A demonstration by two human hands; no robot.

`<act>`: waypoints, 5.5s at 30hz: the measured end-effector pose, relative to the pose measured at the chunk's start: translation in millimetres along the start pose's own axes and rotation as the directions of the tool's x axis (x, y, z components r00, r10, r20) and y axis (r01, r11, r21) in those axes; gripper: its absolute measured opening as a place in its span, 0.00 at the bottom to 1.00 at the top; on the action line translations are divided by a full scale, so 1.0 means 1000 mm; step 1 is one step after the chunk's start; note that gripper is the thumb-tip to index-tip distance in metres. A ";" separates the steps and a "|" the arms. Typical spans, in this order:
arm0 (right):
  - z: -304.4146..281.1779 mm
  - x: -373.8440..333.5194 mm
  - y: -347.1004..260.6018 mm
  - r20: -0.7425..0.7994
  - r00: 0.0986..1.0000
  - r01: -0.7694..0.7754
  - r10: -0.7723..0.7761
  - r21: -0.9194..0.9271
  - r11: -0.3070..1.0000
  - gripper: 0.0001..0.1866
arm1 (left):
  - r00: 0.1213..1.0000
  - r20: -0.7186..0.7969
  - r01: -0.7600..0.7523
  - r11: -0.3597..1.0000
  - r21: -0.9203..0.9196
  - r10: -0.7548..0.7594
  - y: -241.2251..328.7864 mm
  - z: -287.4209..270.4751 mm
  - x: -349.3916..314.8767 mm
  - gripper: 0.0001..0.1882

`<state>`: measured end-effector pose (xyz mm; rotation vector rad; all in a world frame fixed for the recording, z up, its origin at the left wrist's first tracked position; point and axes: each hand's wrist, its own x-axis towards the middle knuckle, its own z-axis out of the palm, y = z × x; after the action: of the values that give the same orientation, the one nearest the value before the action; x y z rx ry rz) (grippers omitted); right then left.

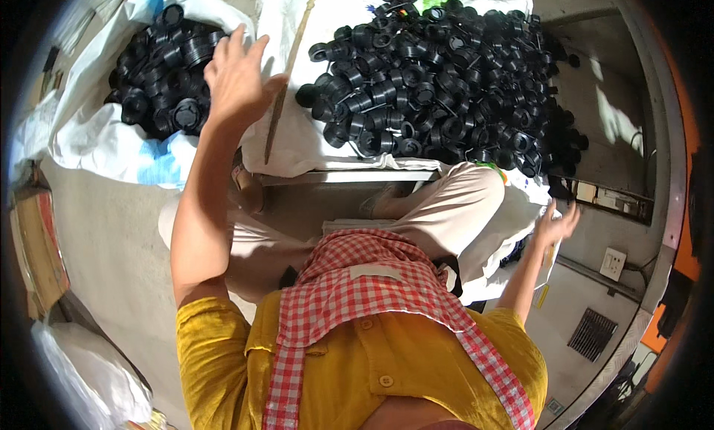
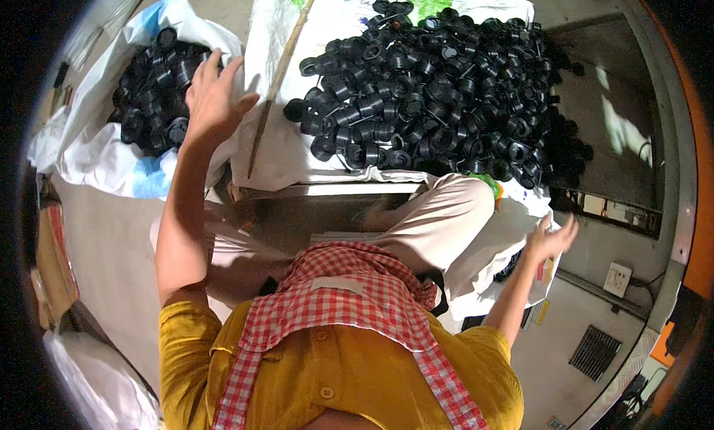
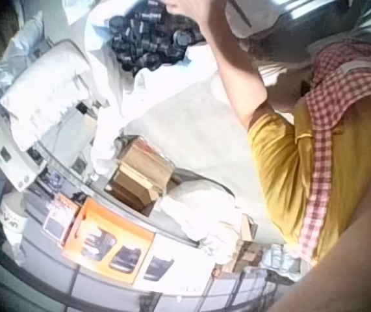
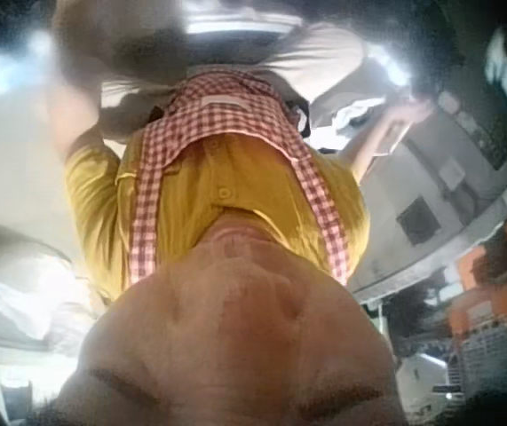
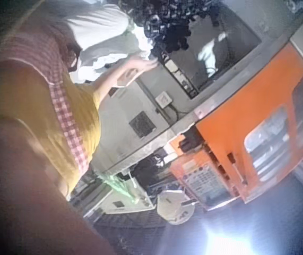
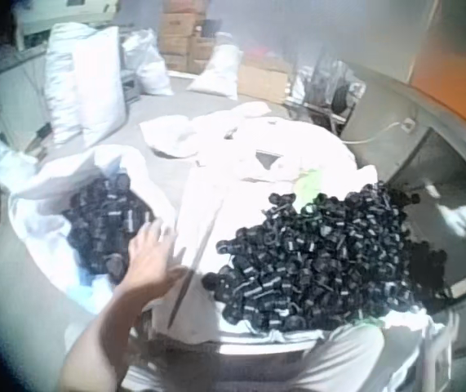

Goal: The person pours white plastic pipe fittings from a box into a bag, then sits on the floor and repeatedly picks up black plastic pipe fittings and rubber gaskets, inserting the gaskets into the fittings and placing them into a bag.

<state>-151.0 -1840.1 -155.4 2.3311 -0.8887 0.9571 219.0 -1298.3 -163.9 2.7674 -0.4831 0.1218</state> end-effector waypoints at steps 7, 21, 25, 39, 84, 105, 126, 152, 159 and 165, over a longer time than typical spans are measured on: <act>0.033 -0.037 -0.346 0.745 0.283 -0.273 -0.605 0.667 0.693 0.34 | 0.993 -0.055 -0.108 0.993 -0.037 0.106 0.002 0.007 -0.001 0.32; 0.004 -0.044 -0.405 0.744 0.602 -0.757 -0.291 0.648 0.090 0.26 | 0.955 0.242 0.076 0.650 -0.756 0.170 0.033 0.060 -0.019 0.27; -0.063 -0.053 -0.416 0.457 0.800 -0.515 -0.388 0.855 -0.055 0.24 | 0.835 0.502 0.475 0.163 -0.865 0.227 0.069 0.072 -0.028 0.33; -0.069 0.014 -0.380 0.099 0.279 0.123 -0.955 0.983 0.138 0.11 | 0.602 0.608 0.188 0.648 -0.738 0.518 0.058 0.049 -0.047 0.23; -0.023 -0.058 -0.399 0.271 0.773 0.076 -0.574 0.858 0.508 0.10 | 0.880 0.468 0.375 0.485 -0.790 0.081 0.051 0.109 -0.030 0.37; -0.076 0.034 -0.375 0.299 -0.134 -0.991 -0.945 -0.046 0.125 0.15 | 0.495 -0.570 -0.868 0.399 -0.295 0.656 0.047 0.028 -0.014 0.08; -0.034 -0.018 -0.463 0.266 0.897 -0.228 -0.352 0.963 0.146 0.10 | 0.879 -0.406 -0.458 0.682 -0.570 0.250 0.051 0.047 -0.026 0.11; -0.037 0.018 -0.390 0.126 0.570 0.188 -0.812 0.942 0.278 0.09 | 0.982 0.131 -0.008 0.730 -0.684 0.133 0.033 0.055 -0.012 0.30; -0.066 0.047 -0.404 -0.393 0.640 0.473 -0.660 0.879 -0.065 0.04 | 0.672 0.604 0.570 0.221 -0.791 0.428 0.047 0.040 -0.003 0.15; -0.087 0.017 -0.428 0.877 -0.092 -0.990 -0.472 -0.133 -0.054 0.13 | 0.581 -0.416 -0.813 0.485 -0.321 0.699 0.043 0.027 -0.011 0.09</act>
<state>124.6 -1500.9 -158.7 3.7699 -3.0108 -0.9448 194.9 -1341.6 -177.5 1.8081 -1.4453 0.4569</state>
